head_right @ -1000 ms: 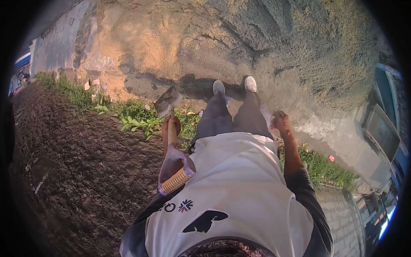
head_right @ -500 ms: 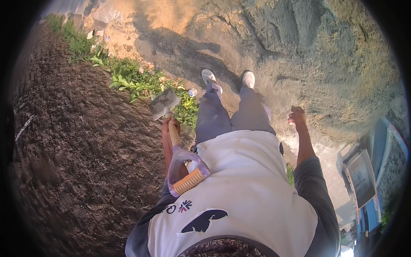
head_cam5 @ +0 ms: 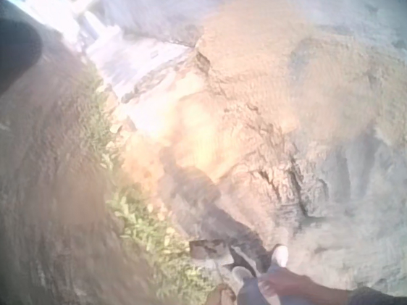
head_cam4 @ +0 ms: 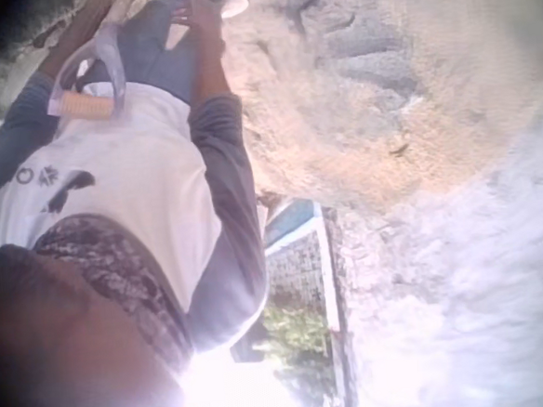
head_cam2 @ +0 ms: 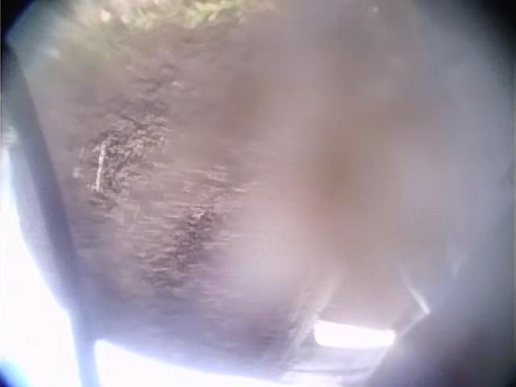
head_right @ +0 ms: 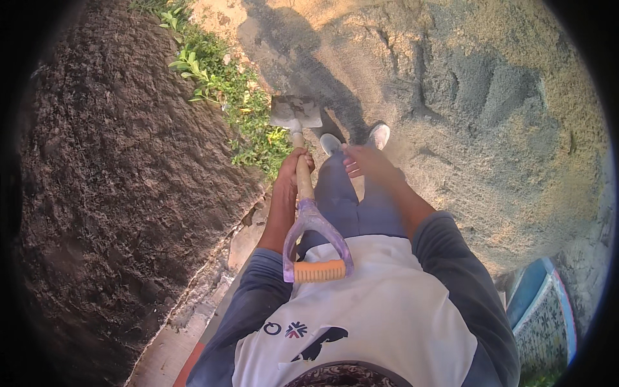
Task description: The person uses a shovel to scoop and move sand along a narrow outdoor alleyway. They repeatedly lift and spread the sand, occasionally pausing as a motorbike passes. The task continues with consistent shoveling motions throughout the clip.
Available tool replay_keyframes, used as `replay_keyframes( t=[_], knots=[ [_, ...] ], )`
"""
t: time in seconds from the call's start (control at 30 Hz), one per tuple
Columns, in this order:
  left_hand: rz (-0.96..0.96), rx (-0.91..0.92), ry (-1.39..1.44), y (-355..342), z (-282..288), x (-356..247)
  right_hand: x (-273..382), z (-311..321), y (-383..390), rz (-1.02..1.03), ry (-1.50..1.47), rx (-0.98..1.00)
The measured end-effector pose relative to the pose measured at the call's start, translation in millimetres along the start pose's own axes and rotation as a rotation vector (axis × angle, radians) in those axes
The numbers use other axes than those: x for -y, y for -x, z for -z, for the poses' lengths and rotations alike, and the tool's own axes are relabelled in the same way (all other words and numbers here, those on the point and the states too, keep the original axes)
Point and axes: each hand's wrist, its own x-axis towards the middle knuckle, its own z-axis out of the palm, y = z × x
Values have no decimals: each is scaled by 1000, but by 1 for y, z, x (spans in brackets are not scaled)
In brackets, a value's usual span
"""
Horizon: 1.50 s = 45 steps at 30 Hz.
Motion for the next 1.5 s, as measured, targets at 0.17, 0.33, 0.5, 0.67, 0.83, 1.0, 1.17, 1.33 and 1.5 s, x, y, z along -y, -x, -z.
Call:
replay_keyframes(
  t=[0.17, 0.33, 0.5, 0.67, 0.83, 1.0, 1.17, 1.33, 1.5],
  knots=[
    [163, 189, -111, 6, 0, 55, -29, -52, -58, -320, -416, 21],
    [113, 272, -384, 48, 77, 69, -175, -39, -153, -97, -253, -160],
    [-9, 321, -110, 132, 217, 94, -202, -60, -155, -113, -192, -331],
    [-116, -32, 526, 238, 298, 168, -245, -151, -180, -193, -31, -496],
    [-95, -1036, 608, 221, 303, 227, -331, -213, -181, -276, 53, -398],
    [23, -1292, 709, 181, 375, 288, -430, -237, -198, -397, 149, -379],
    [77, -1263, 717, 129, 454, 332, -478, -228, -235, -418, 388, -458],
    [36, -1193, 742, 132, 463, 350, -476, -233, -221, -405, 256, -425],
    [121, -1118, 830, 94, 420, 359, -450, -182, -250, -386, 196, -355]
  ],
)
